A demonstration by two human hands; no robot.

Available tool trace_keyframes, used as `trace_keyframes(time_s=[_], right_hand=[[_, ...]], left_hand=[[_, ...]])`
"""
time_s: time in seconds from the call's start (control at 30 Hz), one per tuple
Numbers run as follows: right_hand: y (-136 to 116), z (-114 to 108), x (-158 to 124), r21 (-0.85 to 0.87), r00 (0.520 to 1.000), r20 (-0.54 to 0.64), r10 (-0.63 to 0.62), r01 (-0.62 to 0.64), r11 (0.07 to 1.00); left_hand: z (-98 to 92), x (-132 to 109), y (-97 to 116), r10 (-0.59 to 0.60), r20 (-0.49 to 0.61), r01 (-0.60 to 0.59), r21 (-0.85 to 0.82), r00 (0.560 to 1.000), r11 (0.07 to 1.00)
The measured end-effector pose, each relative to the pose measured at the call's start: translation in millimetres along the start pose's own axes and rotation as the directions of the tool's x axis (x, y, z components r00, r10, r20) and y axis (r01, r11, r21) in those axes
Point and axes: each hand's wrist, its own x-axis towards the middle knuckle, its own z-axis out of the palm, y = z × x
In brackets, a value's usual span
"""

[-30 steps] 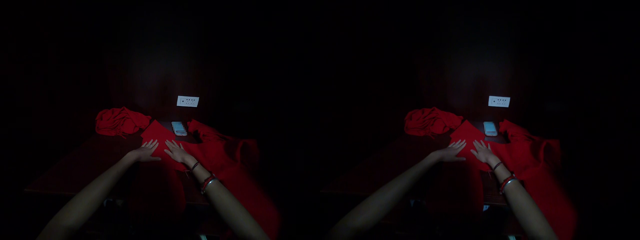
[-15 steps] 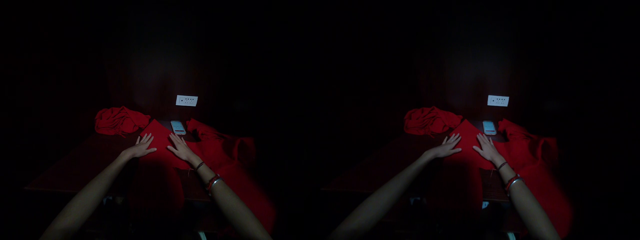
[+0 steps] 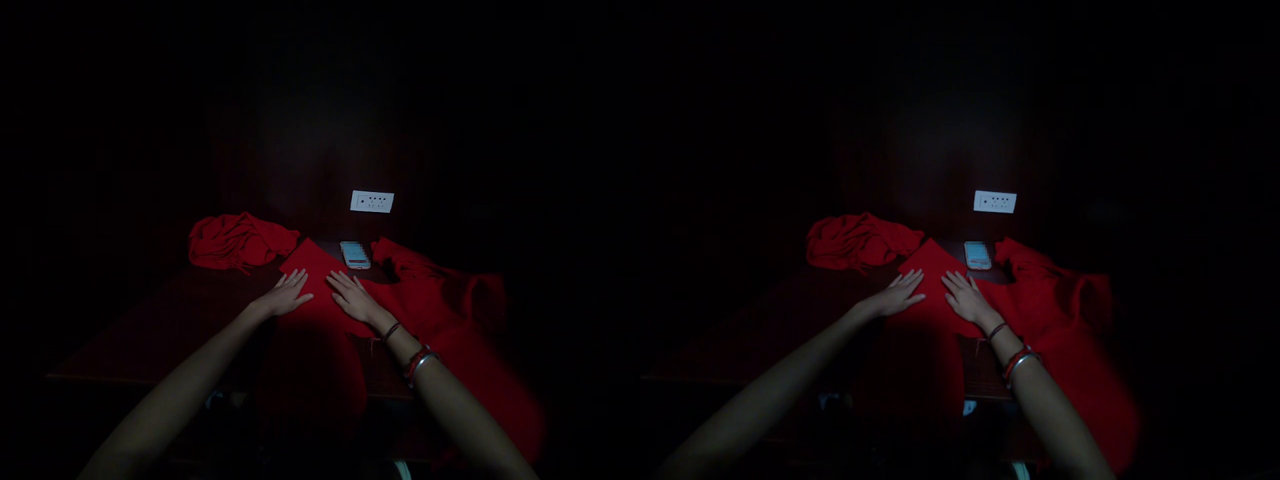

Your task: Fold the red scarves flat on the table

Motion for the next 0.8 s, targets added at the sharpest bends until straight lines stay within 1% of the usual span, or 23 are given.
trace_keyframes(time_s=[0.03, 0.07, 0.13, 0.17, 0.23, 0.33, 0.4, 0.43, 0.47, 0.5, 0.53, 0.57, 0.63, 0.7, 0.8], right_hand=[[-2.4, -0.3, 0.3, 0.006, 0.999, 0.003, -0.044, 0.044, 0.999], [-4.2, 0.1, 0.4, 0.016, 0.996, 0.036, -0.084, 0.083, 0.996], [-4.6, 1.9, -0.2, 0.037, 0.983, 0.137, -0.121, 0.117, 0.992], [-3.1, 3.0, -0.8, 0.041, 0.978, 0.177, -0.113, 0.107, 0.993], [2.3, 4.3, -2.2, 0.042, 0.976, 0.21, -0.059, 0.052, 0.998], [10.7, 3.2, -3.7, 0.034, 0.98, 0.196, 0.032, -0.039, 0.999], [11.9, 1.3, -3.6, 0.023, 0.988, 0.132, 0.076, -0.08, 0.997], [10.8, 0.5, -3.2, 0.023, 0.993, 0.089, 0.079, -0.081, 0.996], [8.7, 0.0, -2.7, 0.029, 0.997, 0.047, 0.064, -0.066, 0.997], [6.2, -0.1, -2.0, 0.039, 0.999, 0.021, 0.034, -0.035, 0.999], [3.7, 0.4, -1.5, 0.051, 1.0, 0.022, -0.005, 0.003, 0.999], [1.8, 1.3, -1.0, 0.06, 0.998, 0.049, -0.038, 0.035, 0.998], [1.8, 3.8, -1.0, 0.065, 0.989, 0.137, -0.057, 0.048, 0.997], [7.3, 5.9, -2.2, 0.053, 0.98, 0.199, -0.017, 0.007, 0.999], [18.6, 6.5, -5.1, 0.029, 0.975, 0.207, 0.077, -0.085, 0.996]], left_hand=[[-0.1, 0.9, -0.5, -0.014, 0.002, 0.014, 0.009, 1.0, 1.0], [0.1, 1.8, -1.4, -0.033, 0.024, 0.032, 0.014, 0.999, 0.999], [1.1, 3.2, -4.1, -0.067, 0.1, 0.066, 0.014, 0.993, 0.998], [1.6, 3.6, -5.7, -0.08, 0.133, 0.079, 0.012, 0.988, 0.997], [2.2, 3.5, -8.8, -0.103, 0.154, 0.103, 0.012, 0.983, 0.995], [1.1, 2.4, -11.0, -0.19, 0.139, 0.187, 0.033, 0.972, 0.982], [-0.3, 1.7, -9.9, -0.259, 0.101, 0.254, 0.058, 0.961, 0.965], [-0.9, 1.5, -8.5, -0.273, 0.059, 0.269, 0.069, 0.96, 0.961], [-1.1, 1.4, -6.6, -0.262, 0.008, 0.26, 0.076, 0.965, 0.962], [-1.1, 1.3, -4.5, -0.226, -0.033, 0.228, 0.079, 0.974, 0.97], [-0.7, 1.2, -2.3, -0.178, -0.047, 0.182, 0.077, 0.983, 0.98], [-0.2, 1.0, -0.5, -0.135, -0.029, 0.137, 0.071, 0.99, 0.988], [0.6, -0.1, 1.0, -0.1, 0.069, 0.097, 0.051, 0.993, 0.994], [0.2, -2.1, -1.0, -0.138, 0.149, 0.133, 0.044, 0.979, 0.99], [-3.0, -5.9, -7.4, -0.253, 0.149, 0.247, 0.061, 0.956, 0.967]])
